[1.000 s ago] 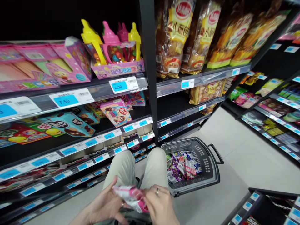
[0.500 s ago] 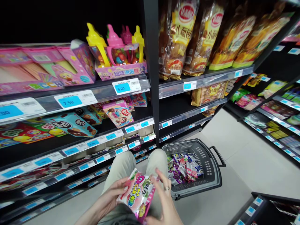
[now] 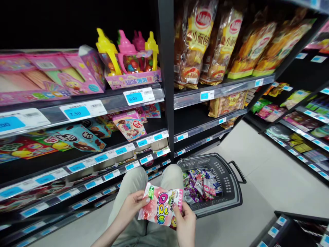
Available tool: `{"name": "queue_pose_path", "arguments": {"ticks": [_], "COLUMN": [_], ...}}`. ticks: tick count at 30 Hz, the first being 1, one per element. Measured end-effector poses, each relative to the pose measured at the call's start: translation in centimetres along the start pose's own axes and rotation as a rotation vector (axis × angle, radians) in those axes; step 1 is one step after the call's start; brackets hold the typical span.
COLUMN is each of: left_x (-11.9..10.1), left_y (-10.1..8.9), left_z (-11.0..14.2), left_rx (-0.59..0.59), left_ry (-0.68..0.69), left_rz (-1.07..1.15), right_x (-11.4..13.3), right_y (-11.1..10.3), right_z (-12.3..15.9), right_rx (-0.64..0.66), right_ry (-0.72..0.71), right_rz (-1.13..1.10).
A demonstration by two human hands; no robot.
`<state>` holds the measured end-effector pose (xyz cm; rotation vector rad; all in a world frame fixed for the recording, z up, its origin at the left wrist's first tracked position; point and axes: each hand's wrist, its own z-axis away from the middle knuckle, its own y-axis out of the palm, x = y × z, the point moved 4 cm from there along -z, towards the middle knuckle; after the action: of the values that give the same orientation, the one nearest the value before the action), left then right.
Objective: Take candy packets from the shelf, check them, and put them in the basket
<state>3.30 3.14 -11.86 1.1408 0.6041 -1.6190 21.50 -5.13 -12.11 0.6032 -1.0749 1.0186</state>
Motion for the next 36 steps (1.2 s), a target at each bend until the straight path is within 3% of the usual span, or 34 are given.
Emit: {"name": "queue_pose_path", "arguments": {"ticks": [5,10,13,17,22,28,30,34,36], "left_x": [0.2,0.4,0.1,-0.3,0.3,3.5,4.5,6.4,6.8], "left_y": [-0.3,0.3,0.0,-0.8,-1.4,-0.5,0.0,-0.9,-3.2], "left_z": [0.1,-0.3,-0.6,-0.5,0.0,-1.8,-2.8,-3.9,-3.7], "left_rx": [-0.185,-0.209,-0.263,-0.303,-0.338,-0.291,-0.208,0.085,0.084], "left_ry": [0.045,0.095,0.127,0.135,0.117,0.000,0.002,-0.198,-0.295], "left_rz": [-0.081,-0.097,-0.287,-0.554,-0.531,-0.092,-0.061,-0.207,-0.221], "right_x": [0.2,0.5,0.3,-0.7,-2.0,-2.0,-2.1,-3.6,-4.9], "right_y": [-0.7,-0.2,0.7,1.2,1.3,0.9,0.0,-4.1,-7.0], "right_z": [-0.3,-1.1,-1.5,-1.3,-0.5,0.0,-0.2,-1.6,-2.6], "right_rx": [-0.010,0.053,0.123,0.118,0.158,0.124,0.071,-0.042,-0.120], "right_ry": [-0.088,-0.056,-0.038,-0.044,-0.026,0.001,-0.010,0.006,0.011], "right_rz": [0.301,0.096,-0.026,0.024,-0.008,-0.047,-0.009,0.177,0.362]}}
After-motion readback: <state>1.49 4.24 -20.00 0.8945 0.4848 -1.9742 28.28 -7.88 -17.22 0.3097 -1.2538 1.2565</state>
